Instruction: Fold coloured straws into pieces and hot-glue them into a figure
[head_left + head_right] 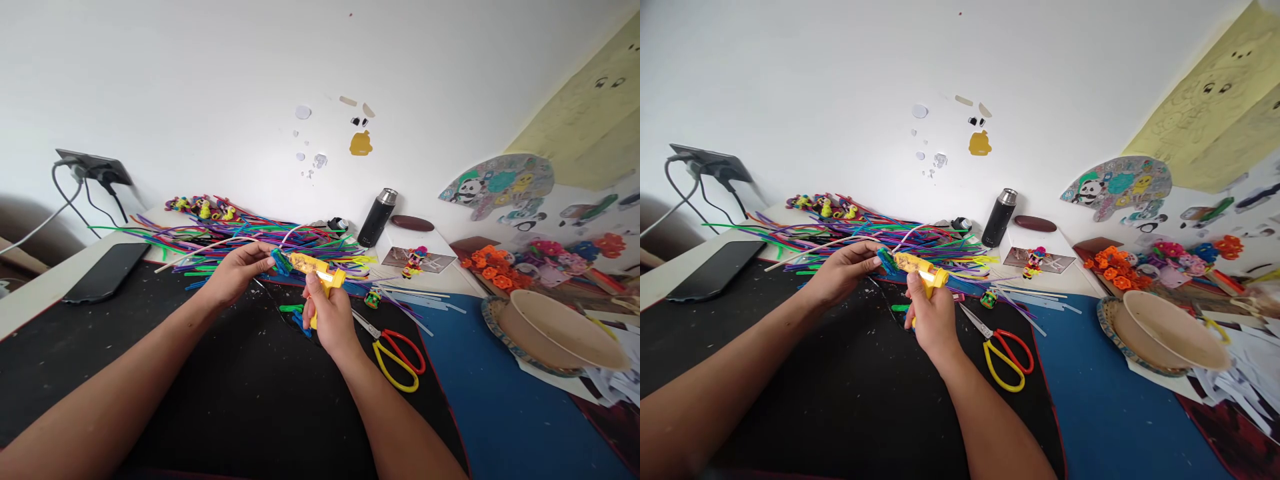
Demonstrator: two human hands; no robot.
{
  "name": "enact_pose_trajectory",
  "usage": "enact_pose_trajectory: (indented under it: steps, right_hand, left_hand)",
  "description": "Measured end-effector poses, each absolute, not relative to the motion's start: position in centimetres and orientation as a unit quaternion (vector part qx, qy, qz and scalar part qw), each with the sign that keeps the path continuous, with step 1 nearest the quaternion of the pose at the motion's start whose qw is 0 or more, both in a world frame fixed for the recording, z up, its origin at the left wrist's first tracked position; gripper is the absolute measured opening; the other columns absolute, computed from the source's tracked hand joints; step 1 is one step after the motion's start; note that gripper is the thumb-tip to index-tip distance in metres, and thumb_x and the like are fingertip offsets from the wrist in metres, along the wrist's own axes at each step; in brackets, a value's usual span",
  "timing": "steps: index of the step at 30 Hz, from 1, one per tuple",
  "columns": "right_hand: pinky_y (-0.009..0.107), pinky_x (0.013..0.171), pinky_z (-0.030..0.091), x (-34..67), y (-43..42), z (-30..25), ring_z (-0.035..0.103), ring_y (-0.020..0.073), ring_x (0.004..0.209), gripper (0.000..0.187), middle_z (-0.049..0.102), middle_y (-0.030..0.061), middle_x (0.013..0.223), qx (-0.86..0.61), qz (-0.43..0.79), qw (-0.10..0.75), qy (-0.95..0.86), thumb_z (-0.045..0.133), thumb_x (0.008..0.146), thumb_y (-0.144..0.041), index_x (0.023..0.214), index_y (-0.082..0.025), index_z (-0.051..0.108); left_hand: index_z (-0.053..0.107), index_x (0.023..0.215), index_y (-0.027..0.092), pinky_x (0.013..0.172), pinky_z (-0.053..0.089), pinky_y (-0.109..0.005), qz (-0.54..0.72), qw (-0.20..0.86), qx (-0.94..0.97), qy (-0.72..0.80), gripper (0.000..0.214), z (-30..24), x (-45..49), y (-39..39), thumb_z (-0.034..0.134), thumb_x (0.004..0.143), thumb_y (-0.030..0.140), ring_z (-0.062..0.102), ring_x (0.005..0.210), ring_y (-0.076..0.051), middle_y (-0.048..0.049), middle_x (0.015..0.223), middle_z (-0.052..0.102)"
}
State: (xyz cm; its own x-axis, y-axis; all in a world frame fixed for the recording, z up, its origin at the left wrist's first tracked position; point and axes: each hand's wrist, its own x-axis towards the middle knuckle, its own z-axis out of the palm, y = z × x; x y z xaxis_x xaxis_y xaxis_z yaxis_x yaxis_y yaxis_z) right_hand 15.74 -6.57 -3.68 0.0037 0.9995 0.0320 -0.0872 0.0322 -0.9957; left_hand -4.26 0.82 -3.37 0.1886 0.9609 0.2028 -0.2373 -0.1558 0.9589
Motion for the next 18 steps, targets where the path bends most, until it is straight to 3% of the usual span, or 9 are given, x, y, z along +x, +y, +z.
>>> enact_pose_trajectory:
  steps: [18]
  right_hand:
    - [0.024,0.04,0.036,15.71,-6.7,-3.69,0.052,0.0128,0.034,0.063,0.047,-0.0058,0.037,-0.482,0.506,0.527,-0.484,0.06,0.089,-0.081,0.068,-0.022,0.056]
  left_hand:
    - [0.083,0.093,0.021,0.073,0.056,-0.03,0.522,0.547,0.558,0.343,0.033,-3.32,-4.3,0.77,0.096,0.072,0.043,0.068,0.076,-0.019,-0.0052,0.088,0.078]
